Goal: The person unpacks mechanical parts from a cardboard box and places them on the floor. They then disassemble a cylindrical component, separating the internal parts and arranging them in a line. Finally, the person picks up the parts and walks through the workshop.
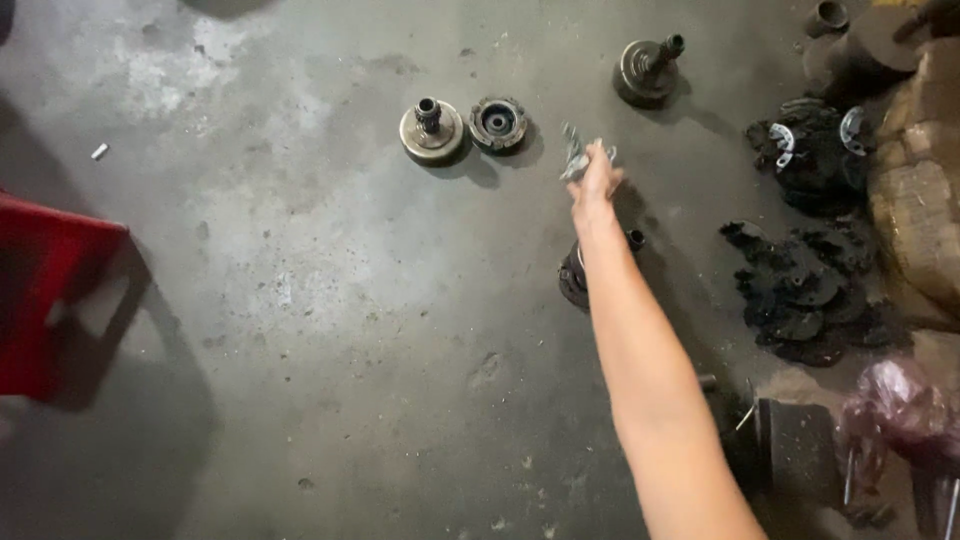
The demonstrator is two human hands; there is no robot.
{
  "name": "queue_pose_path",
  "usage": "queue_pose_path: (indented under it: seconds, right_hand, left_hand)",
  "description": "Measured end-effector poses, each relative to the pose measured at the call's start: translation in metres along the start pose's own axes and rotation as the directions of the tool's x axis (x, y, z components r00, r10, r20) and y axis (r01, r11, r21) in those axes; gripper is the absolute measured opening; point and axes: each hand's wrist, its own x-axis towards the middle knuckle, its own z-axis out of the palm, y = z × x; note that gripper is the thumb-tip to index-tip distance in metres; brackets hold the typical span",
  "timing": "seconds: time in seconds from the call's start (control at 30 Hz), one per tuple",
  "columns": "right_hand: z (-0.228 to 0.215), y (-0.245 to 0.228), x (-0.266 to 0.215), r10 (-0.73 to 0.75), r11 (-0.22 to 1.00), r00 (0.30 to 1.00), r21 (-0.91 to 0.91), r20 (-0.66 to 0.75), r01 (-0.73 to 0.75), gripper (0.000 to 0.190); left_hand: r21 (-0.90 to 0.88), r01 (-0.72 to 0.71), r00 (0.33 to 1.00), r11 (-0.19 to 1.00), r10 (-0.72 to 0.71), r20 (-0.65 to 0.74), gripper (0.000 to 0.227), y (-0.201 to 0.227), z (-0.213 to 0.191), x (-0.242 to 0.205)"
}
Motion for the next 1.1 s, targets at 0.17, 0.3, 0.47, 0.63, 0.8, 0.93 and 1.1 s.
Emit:
queue_pose_path:
  seconds: [0.17, 0.3, 0.47, 0.63, 0.8, 0.93, 1.1]
  right_hand:
    - [-0.022, -0.016, -0.063, -0.405, 0.839, 0.900, -0.323, 0.164, 0.437, 0.020]
    - [-0.071, -0.024, -0.271, -0.104, 0.480, 0.601, -0.489, 0.793, 0.728, 0.023]
    - [-0.155, -0.005, -0.423, 0.470, 0.631, 0.284, -0.543, 0.836, 0.555, 0.068]
    - [-0.190, 0.039, -0.444, 0.165, 0.583, 0.578, -0.552, 0.799, 0.596, 0.075]
    - [-0.244, 0.095, -0.376, 0.310, 0.853, 0.932, -0.487, 0.186, -0.187, 0.045]
    - [-0.258, 0.077, -0.361, 0.300, 0.915, 0.940, -0.327, 0.164, -0.235, 0.049]
    - [-0.250, 0.051, -0.373, 0.084, 0.964, 0.949, -0.264, 0.305, -0.001, 0.055]
  left_hand:
    - [0.016, 0.010, 1.000, 1.000, -0.010, -0.009, 0.049, -0.004, -0.005, 0.026]
    - [0.028, 0.013, 1.000, 1.000, -0.013, -0.004, 0.046, -0.005, 0.007, 0.057]
    - [0.163, -0.185, 0.982, 0.969, 0.189, -0.008, 0.047, 0.070, 0.120, 0.009]
    - [0.279, -0.212, 0.974, 0.936, 0.226, -0.017, 0.053, 0.184, 0.296, -0.097]
    - [0.763, -0.461, 0.830, 0.453, 0.526, 0.189, 0.052, 0.197, 0.318, -0.075]
    - [0.954, -0.260, 0.879, 0.147, 0.445, 0.171, 0.063, 0.248, 0.325, -0.092]
    - [0.800, -0.520, 0.344, -0.299, 0.783, 0.517, 0.060, 0.250, 0.333, -0.110]
